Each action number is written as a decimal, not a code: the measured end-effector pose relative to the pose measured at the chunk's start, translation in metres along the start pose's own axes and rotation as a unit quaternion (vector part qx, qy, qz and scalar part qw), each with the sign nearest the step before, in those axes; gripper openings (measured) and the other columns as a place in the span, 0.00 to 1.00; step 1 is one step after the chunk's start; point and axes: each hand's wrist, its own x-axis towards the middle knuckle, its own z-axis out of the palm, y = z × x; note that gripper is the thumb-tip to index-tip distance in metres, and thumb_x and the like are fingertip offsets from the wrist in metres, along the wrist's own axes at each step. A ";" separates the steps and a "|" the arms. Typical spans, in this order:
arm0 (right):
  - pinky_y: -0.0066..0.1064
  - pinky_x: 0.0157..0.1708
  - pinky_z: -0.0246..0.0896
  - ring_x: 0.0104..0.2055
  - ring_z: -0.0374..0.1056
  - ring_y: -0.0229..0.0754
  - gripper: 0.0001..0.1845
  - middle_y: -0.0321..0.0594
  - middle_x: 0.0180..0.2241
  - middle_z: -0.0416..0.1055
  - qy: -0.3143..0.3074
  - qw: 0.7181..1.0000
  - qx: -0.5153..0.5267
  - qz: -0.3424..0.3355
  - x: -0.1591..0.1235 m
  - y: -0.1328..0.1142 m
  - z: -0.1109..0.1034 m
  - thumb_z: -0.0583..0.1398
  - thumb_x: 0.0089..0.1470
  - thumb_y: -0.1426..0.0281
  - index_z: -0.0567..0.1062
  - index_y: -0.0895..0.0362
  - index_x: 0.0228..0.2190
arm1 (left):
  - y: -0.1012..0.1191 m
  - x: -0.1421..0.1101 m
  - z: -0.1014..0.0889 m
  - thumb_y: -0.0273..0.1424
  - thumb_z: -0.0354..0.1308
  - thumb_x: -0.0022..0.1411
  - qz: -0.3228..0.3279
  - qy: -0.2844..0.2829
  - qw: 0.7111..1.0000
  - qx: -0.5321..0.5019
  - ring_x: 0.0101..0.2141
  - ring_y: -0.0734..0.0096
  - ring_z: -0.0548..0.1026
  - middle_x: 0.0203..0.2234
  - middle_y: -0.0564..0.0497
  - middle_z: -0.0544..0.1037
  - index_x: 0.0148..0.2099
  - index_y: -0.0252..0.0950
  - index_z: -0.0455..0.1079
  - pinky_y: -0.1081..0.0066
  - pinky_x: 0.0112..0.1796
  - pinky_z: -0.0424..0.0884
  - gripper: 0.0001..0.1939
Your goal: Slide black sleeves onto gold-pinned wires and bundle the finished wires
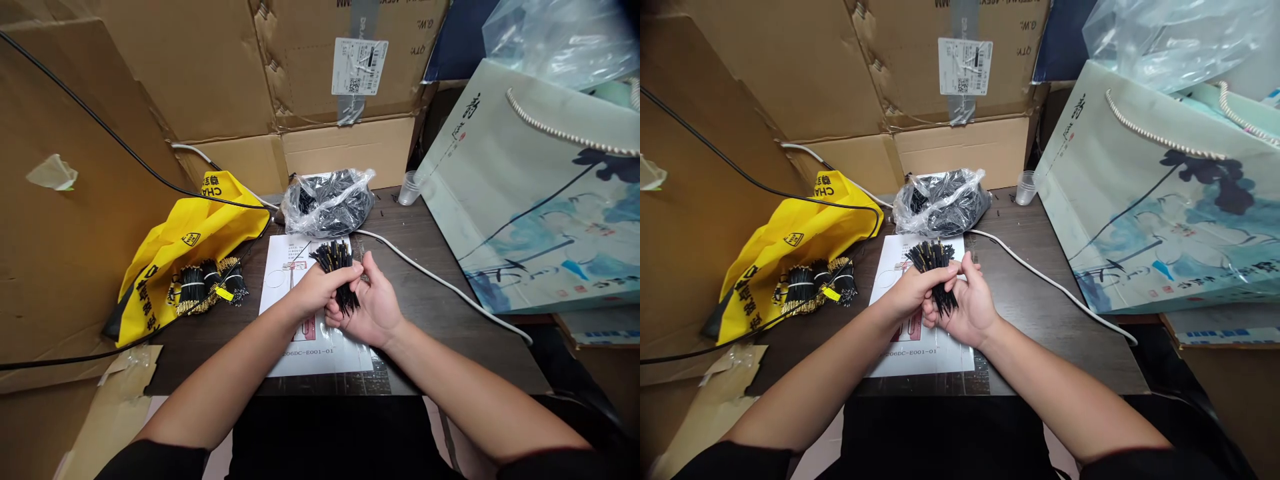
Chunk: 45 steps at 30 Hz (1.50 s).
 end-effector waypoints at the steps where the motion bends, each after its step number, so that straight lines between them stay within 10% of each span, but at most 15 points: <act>1: 0.35 0.21 0.62 0.19 0.67 0.43 0.39 0.42 0.20 0.71 0.004 1.000 0.004 -0.007 0.001 0.001 0.002 0.42 0.56 0.36 0.70 0.57 0.27 | 0.001 0.000 0.000 0.46 0.59 0.62 0.016 -0.010 1.000 0.012 0.08 0.78 0.61 0.13 0.54 0.70 0.53 0.37 0.75 0.78 0.08 0.56 0.23; 19: 0.33 0.15 0.60 0.15 0.64 0.44 0.38 0.37 0.13 0.66 -0.082 0.994 -0.022 -0.063 0.001 -0.007 -0.010 0.40 0.55 0.35 0.68 0.53 0.24 | 0.018 0.005 0.009 0.40 0.59 0.63 0.142 -0.076 0.984 0.076 0.11 0.81 0.66 0.29 0.52 0.77 0.59 0.46 0.69 0.78 0.10 0.59 0.22; 25: 0.29 0.19 0.61 0.21 0.65 0.38 0.19 0.32 0.21 0.68 0.092 0.972 -0.002 -0.217 0.010 -0.002 0.001 0.53 0.59 0.49 0.69 0.51 0.30 | 0.024 0.016 0.010 0.32 0.60 0.62 0.255 -0.065 0.952 0.154 0.31 0.67 0.78 0.33 0.51 0.80 0.54 0.43 0.74 0.65 0.37 0.77 0.18; 29: 0.35 0.45 0.70 0.49 0.71 0.43 0.14 0.39 0.37 0.76 0.174 0.939 0.019 -0.295 0.015 -0.001 0.006 0.53 0.58 0.59 0.74 0.52 0.37 | 0.019 0.027 0.009 0.30 0.60 0.62 0.306 -0.051 0.936 0.168 0.57 0.61 0.70 0.50 0.51 0.78 0.52 0.42 0.76 0.56 0.62 0.60 0.15; 45: 0.34 0.56 0.66 0.49 0.72 0.38 0.11 0.35 0.35 0.77 0.201 0.915 0.206 -0.283 0.024 -0.005 0.023 0.55 0.59 0.65 0.77 0.52 0.35 | 0.003 0.037 0.007 0.34 0.56 0.66 0.295 -0.018 0.943 0.153 0.57 0.62 0.71 0.52 0.48 0.78 0.49 0.38 0.78 0.59 0.62 0.60 0.13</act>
